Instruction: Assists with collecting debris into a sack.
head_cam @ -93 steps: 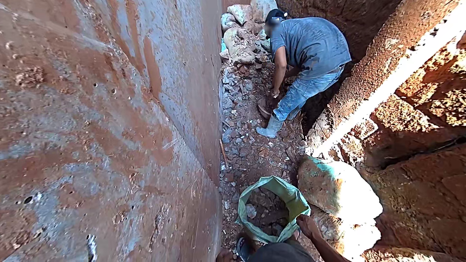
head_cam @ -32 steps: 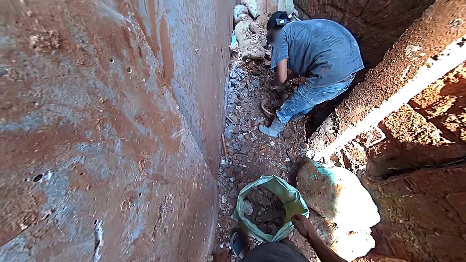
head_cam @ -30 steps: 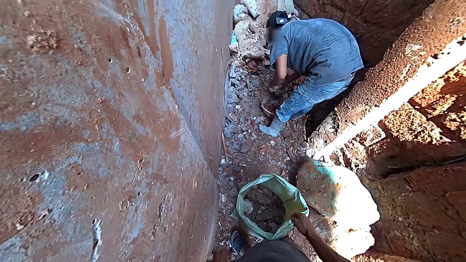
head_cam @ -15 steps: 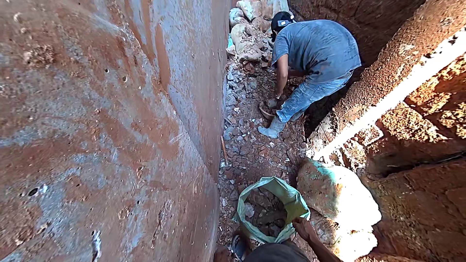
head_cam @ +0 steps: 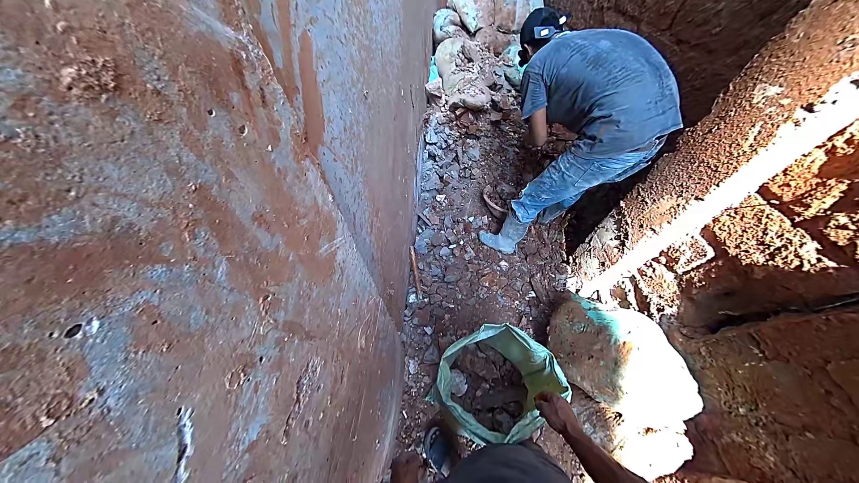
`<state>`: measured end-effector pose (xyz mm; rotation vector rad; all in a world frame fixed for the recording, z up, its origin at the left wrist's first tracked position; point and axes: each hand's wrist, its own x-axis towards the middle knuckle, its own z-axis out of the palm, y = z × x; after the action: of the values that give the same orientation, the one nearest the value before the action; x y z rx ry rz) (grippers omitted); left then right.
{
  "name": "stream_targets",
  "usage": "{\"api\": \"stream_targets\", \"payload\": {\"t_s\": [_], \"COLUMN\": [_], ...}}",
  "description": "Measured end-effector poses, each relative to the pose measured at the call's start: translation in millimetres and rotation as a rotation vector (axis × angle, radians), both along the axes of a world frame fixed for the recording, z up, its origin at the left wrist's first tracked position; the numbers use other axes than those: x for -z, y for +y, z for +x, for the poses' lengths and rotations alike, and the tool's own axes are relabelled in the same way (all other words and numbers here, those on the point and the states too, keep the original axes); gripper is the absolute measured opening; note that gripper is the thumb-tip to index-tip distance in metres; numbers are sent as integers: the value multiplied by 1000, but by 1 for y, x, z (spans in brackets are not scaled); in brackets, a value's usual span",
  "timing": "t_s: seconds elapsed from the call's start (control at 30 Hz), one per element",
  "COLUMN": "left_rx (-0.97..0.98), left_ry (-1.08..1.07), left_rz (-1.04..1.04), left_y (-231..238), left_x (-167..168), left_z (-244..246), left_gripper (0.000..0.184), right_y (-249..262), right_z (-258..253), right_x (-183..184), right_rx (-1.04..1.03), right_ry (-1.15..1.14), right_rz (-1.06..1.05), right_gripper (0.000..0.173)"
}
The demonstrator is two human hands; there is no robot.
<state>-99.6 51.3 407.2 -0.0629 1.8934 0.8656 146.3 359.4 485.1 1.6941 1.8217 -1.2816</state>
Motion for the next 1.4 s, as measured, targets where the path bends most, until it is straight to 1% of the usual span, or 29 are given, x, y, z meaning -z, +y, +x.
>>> {"api": "stream_targets", "payload": {"t_s": [0.27, 0.57, 0.67, 0.77, 0.9, 1.1, 1.2, 1.4], "left_rx": [8, 46, 33, 15, 34, -9, -23, -28], "left_ry": [-8, 29, 26, 6, 5, -7, -7, -1], "left_rz": [16, -9, 9, 15, 15, 26, 31, 26], "left_y": [-1, 2, 3, 3, -1, -5, -8, -7], "left_x": [-9, 2, -2, -9, -6, -6, 0, -1], "left_z": [-2, -10, -6, -1, 5, 5, 3, 3], "left_gripper": [31, 28, 29, 29, 28, 31, 30, 29], "right_y": [-7, -8, -8, -9, -11, -12, -14, -17], "right_z": [2, 6, 6, 9, 12, 11, 8, 13], "right_x": [-4, -8, -9, -1, 2, 0, -2, 13], "right_rx": [-20, -7, -6, -7, -28, -32, -11, -1], "right_ry": [-29, -8, -6, 10, 9, 12, 7, 17], "right_rz": [-5, -9, -7, 6, 10, 2, -12, -18], "right_gripper": [32, 31, 31, 31, 31, 31, 31, 30]}}
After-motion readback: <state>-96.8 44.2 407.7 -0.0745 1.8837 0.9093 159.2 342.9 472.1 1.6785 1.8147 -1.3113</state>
